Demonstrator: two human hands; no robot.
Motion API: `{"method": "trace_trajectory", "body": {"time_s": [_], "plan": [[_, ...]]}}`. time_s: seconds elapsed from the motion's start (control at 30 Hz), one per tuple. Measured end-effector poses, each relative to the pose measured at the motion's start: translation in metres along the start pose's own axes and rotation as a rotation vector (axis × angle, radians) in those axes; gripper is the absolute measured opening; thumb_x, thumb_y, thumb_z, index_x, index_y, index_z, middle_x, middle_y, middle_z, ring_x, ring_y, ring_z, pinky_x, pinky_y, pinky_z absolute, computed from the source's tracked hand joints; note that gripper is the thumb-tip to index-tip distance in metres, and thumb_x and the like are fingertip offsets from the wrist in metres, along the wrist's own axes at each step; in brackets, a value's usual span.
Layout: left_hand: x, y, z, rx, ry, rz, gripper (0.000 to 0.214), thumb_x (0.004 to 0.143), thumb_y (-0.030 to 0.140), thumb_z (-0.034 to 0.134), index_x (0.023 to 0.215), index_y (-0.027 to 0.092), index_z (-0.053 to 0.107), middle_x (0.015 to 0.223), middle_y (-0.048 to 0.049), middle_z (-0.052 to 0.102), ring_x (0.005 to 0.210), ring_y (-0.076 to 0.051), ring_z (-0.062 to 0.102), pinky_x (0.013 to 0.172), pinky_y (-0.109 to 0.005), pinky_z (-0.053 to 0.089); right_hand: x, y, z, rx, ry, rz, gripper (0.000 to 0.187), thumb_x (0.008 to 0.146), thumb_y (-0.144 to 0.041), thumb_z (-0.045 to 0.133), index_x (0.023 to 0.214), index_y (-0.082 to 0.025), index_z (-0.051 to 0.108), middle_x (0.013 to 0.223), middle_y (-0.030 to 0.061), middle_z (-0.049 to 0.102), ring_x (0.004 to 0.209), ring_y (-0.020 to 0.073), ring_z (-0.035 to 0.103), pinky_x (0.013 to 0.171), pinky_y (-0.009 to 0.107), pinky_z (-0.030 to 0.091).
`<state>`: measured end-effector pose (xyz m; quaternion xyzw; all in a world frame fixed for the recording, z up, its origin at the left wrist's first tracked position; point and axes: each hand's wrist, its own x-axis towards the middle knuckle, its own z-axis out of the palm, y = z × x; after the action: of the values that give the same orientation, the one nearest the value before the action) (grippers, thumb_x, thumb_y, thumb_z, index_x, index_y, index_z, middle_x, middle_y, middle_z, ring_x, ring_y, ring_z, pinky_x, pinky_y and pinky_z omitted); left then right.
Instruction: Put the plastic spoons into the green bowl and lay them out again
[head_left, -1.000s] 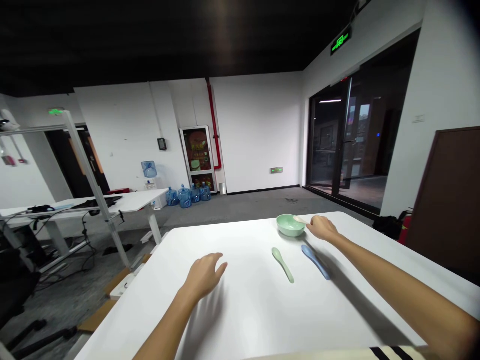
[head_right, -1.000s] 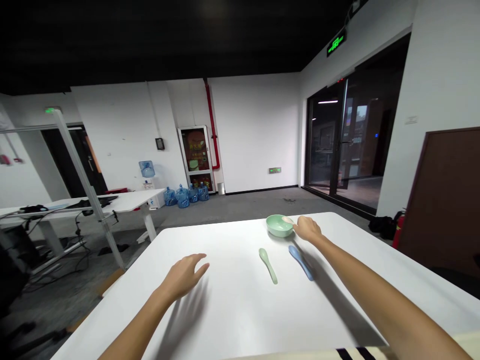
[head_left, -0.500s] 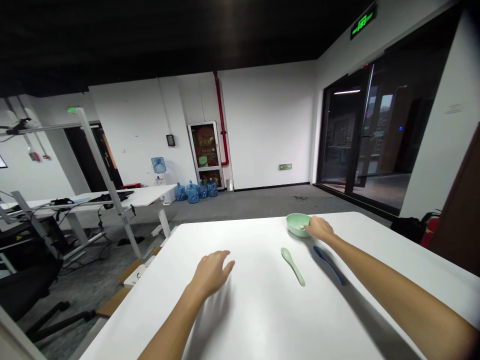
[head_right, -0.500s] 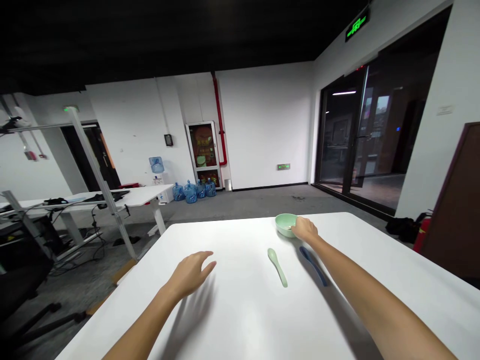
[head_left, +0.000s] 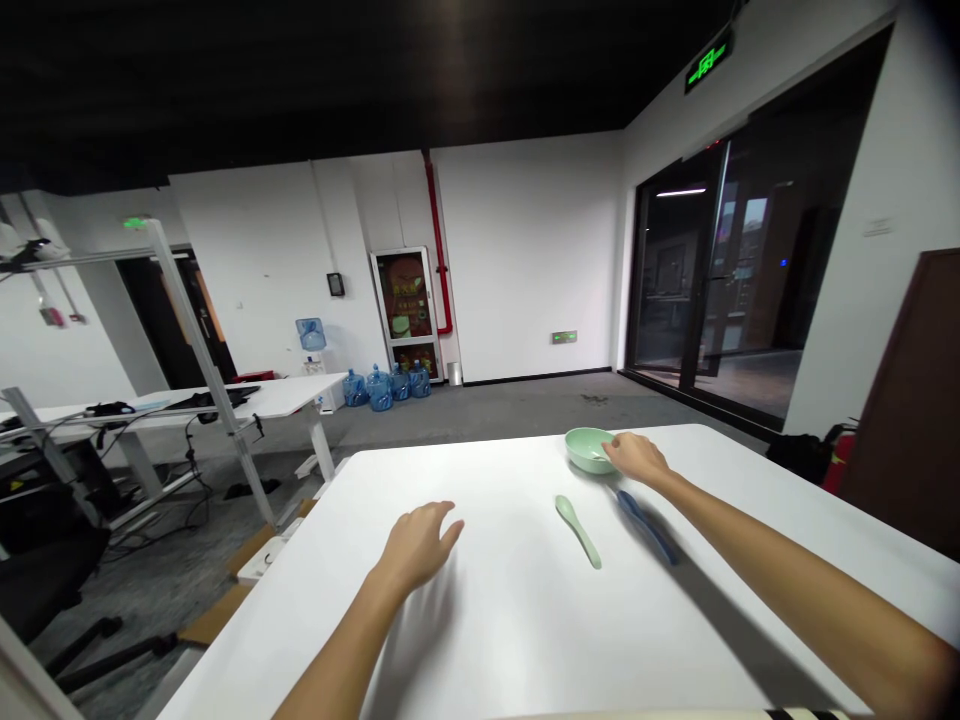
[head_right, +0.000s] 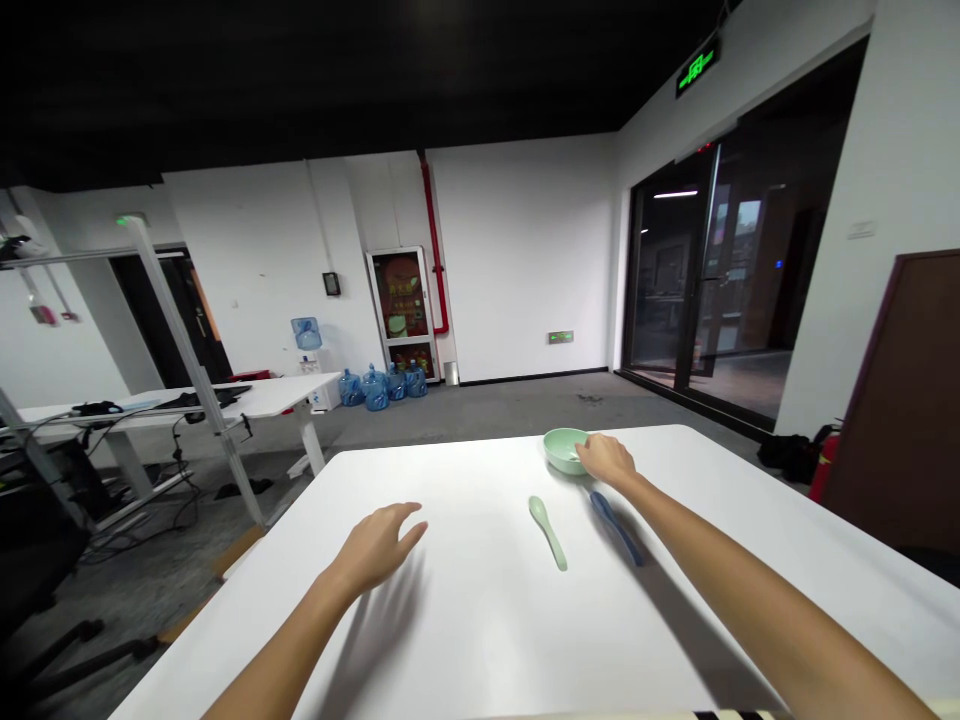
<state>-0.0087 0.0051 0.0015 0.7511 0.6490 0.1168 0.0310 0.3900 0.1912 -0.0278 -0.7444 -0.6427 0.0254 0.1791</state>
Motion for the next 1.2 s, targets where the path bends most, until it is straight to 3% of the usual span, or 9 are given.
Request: {"method": "trace_trajectory", "body": {"time_s": [0.1, 0.27, 0.5, 0.73, 1.2], "plan": [[-0.002, 0.0, 0.0, 0.002, 0.008, 0.006, 0.051, 0.095, 0.049, 0.035, 0.132, 0.021, 0.057, 0.134, -0.0078, 0.062, 0.122, -0.027, 0.057, 0.098, -0.037, 0.043, -0.022, 0.009, -0.017, 0.017, 0.044, -0.051, 0.051, 0.09, -0.05, 0.041, 0.119, -0.016, 0.065, 0.114, 0.017, 0.068, 0.105, 0.0311, 0.063, 0.08, 0.034, 0.044], [-0.005, 0.003, -0.003, 0.015, 0.013, 0.005, 0.05, 0.095, 0.048, 0.036, 0.132, 0.021, 0.057, 0.133, -0.0076, 0.063, 0.121, -0.026, 0.057, 0.097, -0.035, 0.043, -0.063, 0.029, -0.035, 0.049, 0.1, -0.201, 0.058, 0.092, -0.053, 0.038, 0.132, -0.014, 0.056, 0.131, 0.0162, 0.061, 0.119, 0.0309, 0.056, 0.094, 0.037, 0.042], [-0.009, 0.004, -0.002, 0.012, 0.022, 0.008, 0.05, 0.095, 0.048, 0.036, 0.131, 0.021, 0.057, 0.134, -0.0078, 0.062, 0.122, -0.025, 0.057, 0.097, -0.035, 0.043, -0.102, 0.041, -0.033, 0.055, 0.074, -0.231, 0.062, 0.092, -0.054, 0.037, 0.137, -0.014, 0.052, 0.14, 0.0142, 0.054, 0.126, 0.0308, 0.051, 0.101, 0.039, 0.04], [-0.007, 0.002, 0.001, 0.017, 0.024, -0.001, 0.052, 0.094, 0.05, 0.035, 0.131, 0.021, 0.057, 0.135, -0.0077, 0.061, 0.123, -0.025, 0.056, 0.098, -0.037, 0.043, -0.116, 0.039, -0.02, 0.012, 0.01, -0.247, 0.058, 0.091, -0.053, 0.041, 0.136, -0.017, 0.053, 0.139, 0.014, 0.055, 0.129, 0.0304, 0.049, 0.099, 0.037, 0.041], [-0.009, 0.006, -0.004, 0.032, 0.016, 0.01, 0.052, 0.094, 0.05, 0.034, 0.13, 0.021, 0.058, 0.134, -0.0075, 0.062, 0.122, -0.026, 0.057, 0.096, -0.036, 0.044, -0.118, 0.042, -0.023, 0.037, 0.008, -0.235, 0.059, 0.091, -0.053, 0.041, 0.135, -0.016, 0.054, 0.138, 0.0146, 0.055, 0.129, 0.0295, 0.049, 0.098, 0.035, 0.041]]}}
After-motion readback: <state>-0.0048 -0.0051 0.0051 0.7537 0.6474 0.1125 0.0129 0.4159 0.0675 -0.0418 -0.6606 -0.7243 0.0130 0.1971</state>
